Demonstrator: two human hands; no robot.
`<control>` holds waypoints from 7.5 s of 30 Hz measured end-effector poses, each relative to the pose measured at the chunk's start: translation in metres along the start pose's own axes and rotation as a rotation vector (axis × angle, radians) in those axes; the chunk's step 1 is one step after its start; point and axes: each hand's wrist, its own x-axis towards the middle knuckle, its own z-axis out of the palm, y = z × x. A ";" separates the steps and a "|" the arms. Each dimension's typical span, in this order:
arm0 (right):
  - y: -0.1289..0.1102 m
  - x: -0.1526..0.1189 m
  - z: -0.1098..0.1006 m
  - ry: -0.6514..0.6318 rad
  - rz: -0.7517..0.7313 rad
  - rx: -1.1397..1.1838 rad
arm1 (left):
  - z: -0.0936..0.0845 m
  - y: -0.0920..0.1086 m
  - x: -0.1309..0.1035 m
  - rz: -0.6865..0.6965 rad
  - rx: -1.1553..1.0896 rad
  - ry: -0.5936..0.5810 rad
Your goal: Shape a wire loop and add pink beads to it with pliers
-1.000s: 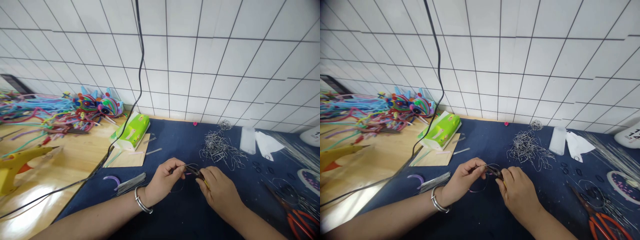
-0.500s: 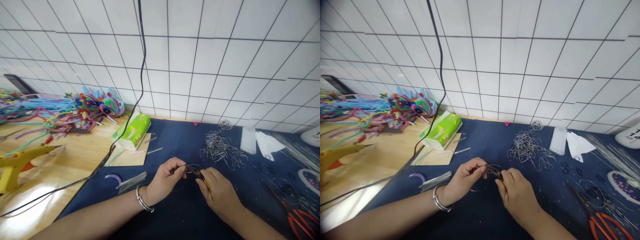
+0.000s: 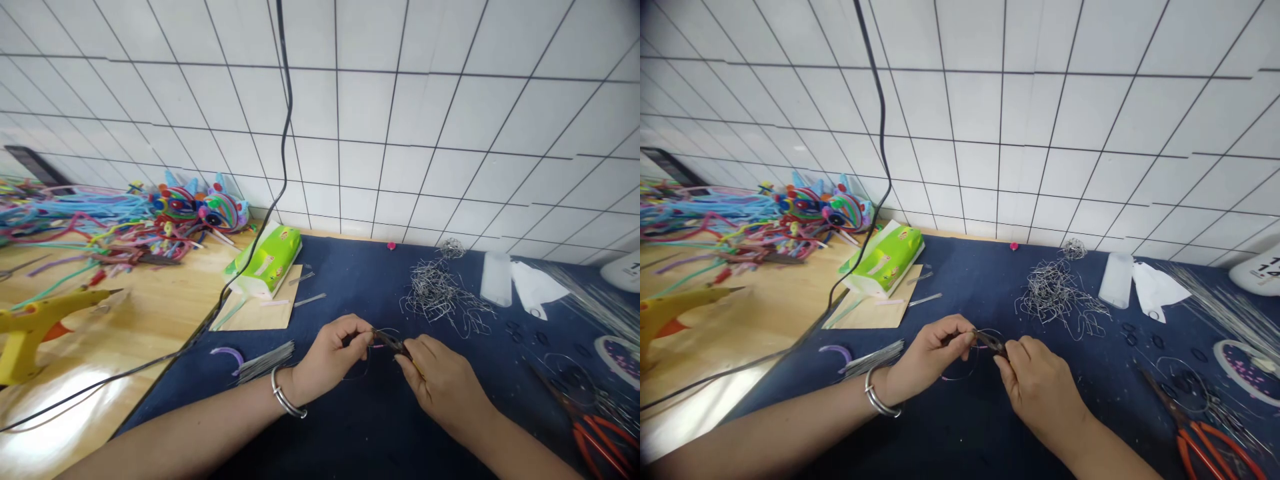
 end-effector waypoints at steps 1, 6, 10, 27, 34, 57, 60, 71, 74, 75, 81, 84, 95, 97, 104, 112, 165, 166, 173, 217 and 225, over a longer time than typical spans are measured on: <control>0.000 0.000 -0.001 -0.005 -0.001 -0.004 | 0.000 0.000 0.000 0.000 0.005 -0.005; 0.002 0.001 -0.001 0.002 -0.020 0.006 | -0.002 0.002 0.001 -0.008 0.010 -0.018; 0.002 0.001 -0.003 -0.066 0.024 0.103 | -0.002 0.001 0.001 -0.002 0.011 -0.023; 0.001 0.002 0.003 -0.008 0.055 0.035 | 0.000 -0.002 -0.001 -0.035 -0.086 0.051; 0.003 0.001 0.007 -0.031 0.060 0.042 | -0.001 -0.003 0.000 -0.031 -0.079 0.036; 0.006 -0.003 0.007 -0.052 0.037 0.131 | -0.004 0.000 0.003 -0.014 -0.014 -0.022; 0.006 -0.002 0.007 -0.072 0.036 0.134 | -0.004 0.000 0.003 -0.011 0.008 -0.030; 0.003 0.000 0.006 -0.043 0.055 0.076 | 0.000 -0.004 0.000 -0.024 -0.082 0.013; 0.004 -0.001 0.006 -0.016 0.048 0.041 | 0.000 -0.004 0.000 -0.026 -0.110 0.026; 0.004 -0.001 0.006 -0.008 0.046 0.031 | 0.000 -0.003 0.000 -0.027 -0.114 0.033; 0.003 -0.001 0.005 -0.003 0.046 0.032 | 0.000 -0.002 0.001 -0.025 -0.129 0.049; 0.002 -0.001 0.005 -0.005 0.053 0.042 | 0.000 -0.002 0.000 -0.023 -0.145 0.041; 0.003 -0.002 0.008 0.004 0.023 0.091 | 0.000 0.000 0.000 -0.031 -0.212 0.026; 0.002 -0.002 0.008 -0.008 0.021 0.116 | 0.000 0.000 -0.001 -0.021 -0.241 0.025; 0.000 -0.002 0.007 -0.045 0.044 0.242 | -0.001 -0.001 -0.001 0.019 -0.296 -0.004; 0.000 -0.001 0.005 -0.102 0.094 0.334 | -0.002 -0.002 0.001 0.046 -0.317 -0.007; 0.027 0.007 0.007 0.041 0.190 0.272 | -0.002 -0.007 0.003 -0.101 -0.421 -0.032; 0.027 0.006 0.009 0.019 0.146 0.264 | -0.002 -0.006 0.003 -0.106 -0.432 -0.040; 0.017 0.003 0.009 0.029 0.005 0.207 | 0.001 -0.011 0.004 -0.150 -0.487 -0.026; 0.017 0.001 0.009 0.070 0.046 0.108 | 0.001 -0.010 0.006 -0.237 -0.654 -0.084; 0.016 0.001 0.009 0.054 0.057 0.161 | -0.006 -0.003 0.006 -0.150 -0.406 -0.065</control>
